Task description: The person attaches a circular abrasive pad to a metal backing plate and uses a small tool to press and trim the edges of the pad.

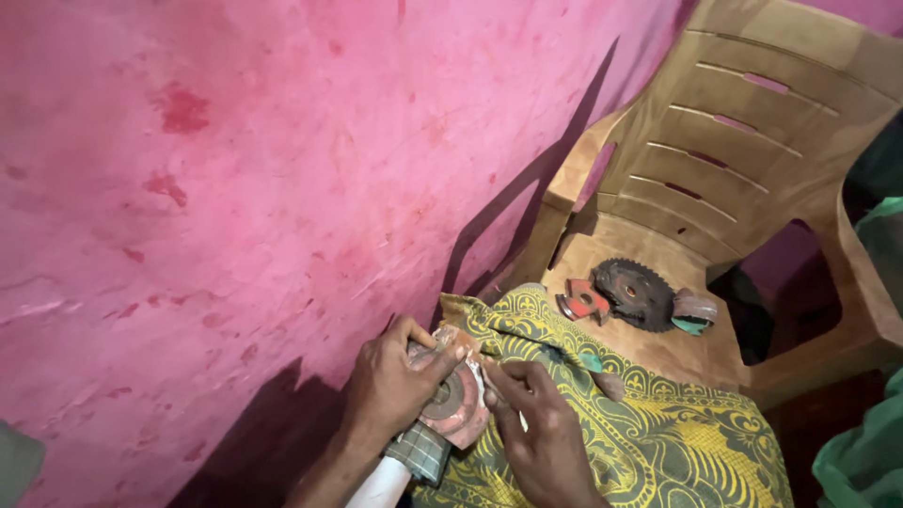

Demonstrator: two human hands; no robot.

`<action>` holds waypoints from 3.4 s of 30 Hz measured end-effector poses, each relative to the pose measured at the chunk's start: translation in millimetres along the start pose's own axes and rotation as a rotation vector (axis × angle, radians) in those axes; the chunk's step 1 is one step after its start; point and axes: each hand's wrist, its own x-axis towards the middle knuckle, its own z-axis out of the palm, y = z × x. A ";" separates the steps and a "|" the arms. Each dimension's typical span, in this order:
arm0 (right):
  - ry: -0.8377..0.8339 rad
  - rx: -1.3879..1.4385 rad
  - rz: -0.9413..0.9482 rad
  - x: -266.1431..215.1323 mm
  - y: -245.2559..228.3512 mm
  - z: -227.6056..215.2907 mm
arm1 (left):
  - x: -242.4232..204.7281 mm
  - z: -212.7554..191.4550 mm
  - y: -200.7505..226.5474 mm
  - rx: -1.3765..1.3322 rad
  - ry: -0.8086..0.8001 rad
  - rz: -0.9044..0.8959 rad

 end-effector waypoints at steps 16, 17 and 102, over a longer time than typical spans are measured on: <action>0.820 0.777 0.521 -11.9 111.6 -67.7 | 0.9 6.6 -9.0 0.003 0.023 0.074; 0.816 0.768 0.512 -12.4 116.3 -69.3 | 1.8 6.8 -9.0 0.002 0.019 0.062; 0.198 0.417 0.159 -38.6 59.7 -3.6 | -10.6 5.3 2.4 0.156 -0.011 0.029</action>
